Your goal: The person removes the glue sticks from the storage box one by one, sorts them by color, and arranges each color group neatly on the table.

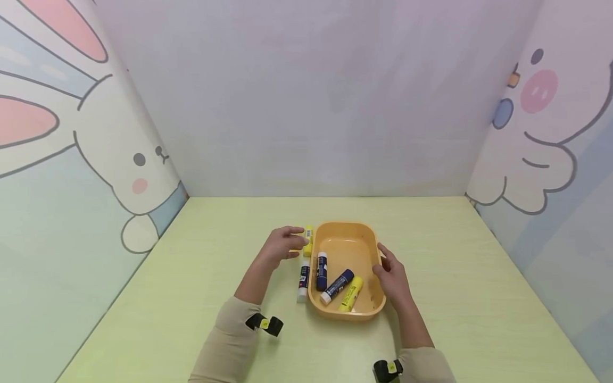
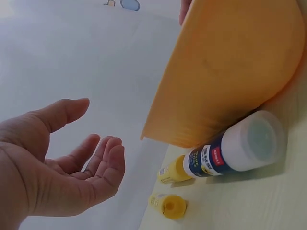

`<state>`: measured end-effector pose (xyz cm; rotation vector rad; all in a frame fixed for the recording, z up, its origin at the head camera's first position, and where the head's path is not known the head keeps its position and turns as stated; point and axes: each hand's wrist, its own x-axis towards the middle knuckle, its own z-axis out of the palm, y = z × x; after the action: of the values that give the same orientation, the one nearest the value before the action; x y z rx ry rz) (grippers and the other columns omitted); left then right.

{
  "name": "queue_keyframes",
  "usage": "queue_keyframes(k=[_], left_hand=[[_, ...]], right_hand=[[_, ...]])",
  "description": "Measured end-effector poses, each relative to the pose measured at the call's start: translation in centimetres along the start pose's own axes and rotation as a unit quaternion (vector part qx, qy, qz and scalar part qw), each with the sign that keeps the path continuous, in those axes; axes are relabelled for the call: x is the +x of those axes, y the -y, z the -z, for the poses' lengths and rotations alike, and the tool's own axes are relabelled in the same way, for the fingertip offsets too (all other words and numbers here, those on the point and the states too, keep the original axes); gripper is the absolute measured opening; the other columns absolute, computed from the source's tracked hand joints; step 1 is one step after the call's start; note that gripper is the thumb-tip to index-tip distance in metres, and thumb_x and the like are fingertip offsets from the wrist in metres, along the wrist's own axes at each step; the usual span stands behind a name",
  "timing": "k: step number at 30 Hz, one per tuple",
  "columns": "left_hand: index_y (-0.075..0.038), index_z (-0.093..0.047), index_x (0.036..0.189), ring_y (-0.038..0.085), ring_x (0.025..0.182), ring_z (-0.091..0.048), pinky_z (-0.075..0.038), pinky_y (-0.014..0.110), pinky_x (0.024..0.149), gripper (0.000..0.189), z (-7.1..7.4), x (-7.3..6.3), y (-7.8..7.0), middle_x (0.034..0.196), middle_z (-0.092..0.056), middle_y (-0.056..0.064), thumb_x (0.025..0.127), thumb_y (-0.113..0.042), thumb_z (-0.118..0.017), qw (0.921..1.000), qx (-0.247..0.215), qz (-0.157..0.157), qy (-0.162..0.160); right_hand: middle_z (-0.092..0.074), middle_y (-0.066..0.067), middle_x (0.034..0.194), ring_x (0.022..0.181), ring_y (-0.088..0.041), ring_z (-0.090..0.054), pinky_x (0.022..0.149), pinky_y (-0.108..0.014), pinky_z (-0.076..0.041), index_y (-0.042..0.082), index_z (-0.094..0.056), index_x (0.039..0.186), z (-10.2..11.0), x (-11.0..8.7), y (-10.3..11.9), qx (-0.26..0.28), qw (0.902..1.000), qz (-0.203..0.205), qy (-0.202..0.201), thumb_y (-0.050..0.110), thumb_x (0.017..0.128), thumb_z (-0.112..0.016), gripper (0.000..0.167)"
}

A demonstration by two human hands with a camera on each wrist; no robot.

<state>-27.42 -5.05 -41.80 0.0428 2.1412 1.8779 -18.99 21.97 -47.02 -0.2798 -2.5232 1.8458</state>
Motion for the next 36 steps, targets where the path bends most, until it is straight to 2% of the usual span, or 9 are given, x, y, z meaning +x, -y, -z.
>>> queue_keyframes(k=[7,14,19,25,33,36], left_hand=[[0.0,-0.057,0.122,0.03,0.092,-0.061,-0.053,0.036,0.074,0.045,-1.4,-0.3,-0.1,0.104,-0.061,0.009,0.081,-0.011,-0.072,0.9996,-0.003,-0.001,0.029],[-0.001,-0.058,0.122,0.033,0.092,-0.061,-0.053,0.038,0.072,0.048,-2.8,-0.5,-0.8,0.095,-0.063,0.008,0.079,-0.014,-0.074,0.9977,0.025,-0.012,0.061],[-0.003,-0.06,0.119,0.032,0.091,-0.062,-0.052,0.042,0.076,0.047,-3.6,-0.4,-1.3,0.097,-0.062,0.007,0.077,-0.015,-0.076,0.9966,0.038,0.0,0.073],[-0.004,-0.06,0.12,0.029,0.09,-0.063,-0.052,0.041,0.075,0.047,-4.6,-0.5,-1.4,0.098,-0.062,0.006,0.077,-0.016,-0.077,0.993,0.063,0.01,0.099],[-0.004,-0.06,0.119,0.025,0.085,-0.063,-0.053,0.04,0.074,0.046,-5.6,-0.6,-1.4,0.097,-0.062,0.005,0.077,-0.013,-0.077,0.9896,0.058,0.024,0.13],[-0.005,-0.059,0.121,0.025,0.085,-0.063,-0.052,0.042,0.075,0.049,-6.0,-0.4,-1.5,0.101,-0.062,0.005,0.077,-0.015,-0.077,0.9867,0.071,0.029,0.143]], right_hand=[[-0.033,-0.032,0.138,0.122,-0.041,-0.039,0.097,-0.05,-0.036,0.013,-0.019,0.149,0.1,0.3,-0.2,-0.001,1.0,0.002,0.0,0.006,0.095,-0.041,0.059],[-0.031,-0.032,0.139,0.124,-0.041,-0.037,0.097,-0.051,-0.036,0.014,-0.019,0.15,0.3,0.3,-0.1,0.001,1.0,0.006,0.0,0.006,0.095,-0.042,0.059],[-0.032,-0.032,0.139,0.124,-0.041,-0.037,0.097,-0.05,-0.036,0.014,-0.019,0.15,0.3,0.3,-0.2,0.001,1.0,0.007,0.002,0.005,0.095,-0.042,0.06],[-0.032,-0.033,0.138,0.123,-0.042,-0.038,0.096,-0.051,-0.036,0.013,-0.018,0.149,0.4,0.0,-0.3,-0.006,1.0,0.007,0.0,0.005,0.095,-0.041,0.059],[-0.033,-0.034,0.136,0.121,-0.042,-0.04,0.095,-0.051,-0.037,0.012,-0.018,0.149,0.4,-0.1,-0.2,-0.008,0.9999,0.011,0.004,0.005,0.095,-0.042,0.059],[-0.034,-0.034,0.136,0.121,-0.042,-0.041,0.095,-0.05,-0.038,0.012,-0.019,0.149,0.4,-0.1,-0.1,-0.01,0.9999,0.012,0.004,0.005,0.095,-0.042,0.059]])
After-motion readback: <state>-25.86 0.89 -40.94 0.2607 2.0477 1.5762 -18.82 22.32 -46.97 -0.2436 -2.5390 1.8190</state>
